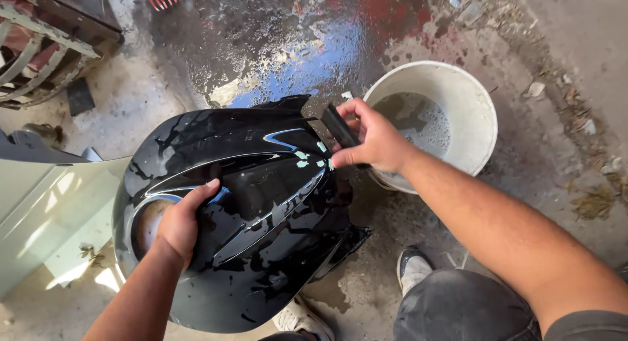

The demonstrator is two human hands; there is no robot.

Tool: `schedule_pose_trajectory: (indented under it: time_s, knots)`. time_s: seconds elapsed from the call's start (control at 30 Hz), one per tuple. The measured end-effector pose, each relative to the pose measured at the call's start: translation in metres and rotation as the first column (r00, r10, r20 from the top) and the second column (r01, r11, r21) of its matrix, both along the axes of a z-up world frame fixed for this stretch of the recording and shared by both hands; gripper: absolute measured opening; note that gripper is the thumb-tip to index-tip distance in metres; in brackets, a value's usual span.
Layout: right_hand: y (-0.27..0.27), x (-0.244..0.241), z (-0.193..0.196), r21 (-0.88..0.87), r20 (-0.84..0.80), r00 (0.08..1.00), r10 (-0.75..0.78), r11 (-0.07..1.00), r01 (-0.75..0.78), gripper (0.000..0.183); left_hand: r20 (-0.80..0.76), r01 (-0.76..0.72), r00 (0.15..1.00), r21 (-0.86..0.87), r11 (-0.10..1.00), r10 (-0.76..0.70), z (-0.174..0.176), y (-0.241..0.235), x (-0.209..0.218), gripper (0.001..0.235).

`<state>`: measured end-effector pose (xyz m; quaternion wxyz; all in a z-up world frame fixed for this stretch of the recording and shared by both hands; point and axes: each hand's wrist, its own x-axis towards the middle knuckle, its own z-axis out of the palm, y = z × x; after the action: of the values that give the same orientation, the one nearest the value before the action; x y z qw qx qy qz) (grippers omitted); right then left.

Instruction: The person scrubs a black car part with a yellow sponge and a blue sanding block, repeatedly dipping the sponge into a bucket of soapy water. The person also uses a black sanding block to scrub the surface of the car part.

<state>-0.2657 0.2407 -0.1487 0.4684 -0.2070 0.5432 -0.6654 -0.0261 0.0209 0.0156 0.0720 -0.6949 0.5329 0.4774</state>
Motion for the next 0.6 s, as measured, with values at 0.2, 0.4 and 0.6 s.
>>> schedule_pose_trajectory:
  time_s: [0.2, 0.4, 0.6]
  knots:
    - [-0.014, -0.001, -0.009, -0.085, 0.045, 0.993, -0.105, 0.99, 0.109, 0.068, -0.066, -0.049, 0.997, 0.01, 0.999, 0.049, -0.014, -0.01, 0.009, 0.075]
    - [-0.002, 0.01, -0.008, -0.102, 0.051, 0.994, -0.092, 0.99, 0.097, 0.063, -0.138, -0.102, 0.985, 0.044, 0.994, 0.108, -0.02, -0.012, 0.015, 0.069]
    - [0.006, 0.018, 0.006, -0.1, 0.094, 0.993, -0.075, 0.991, 0.085, 0.063, -0.156, -0.117, 0.979, 0.079, 0.99, 0.128, -0.036, -0.025, 0.029, 0.066]
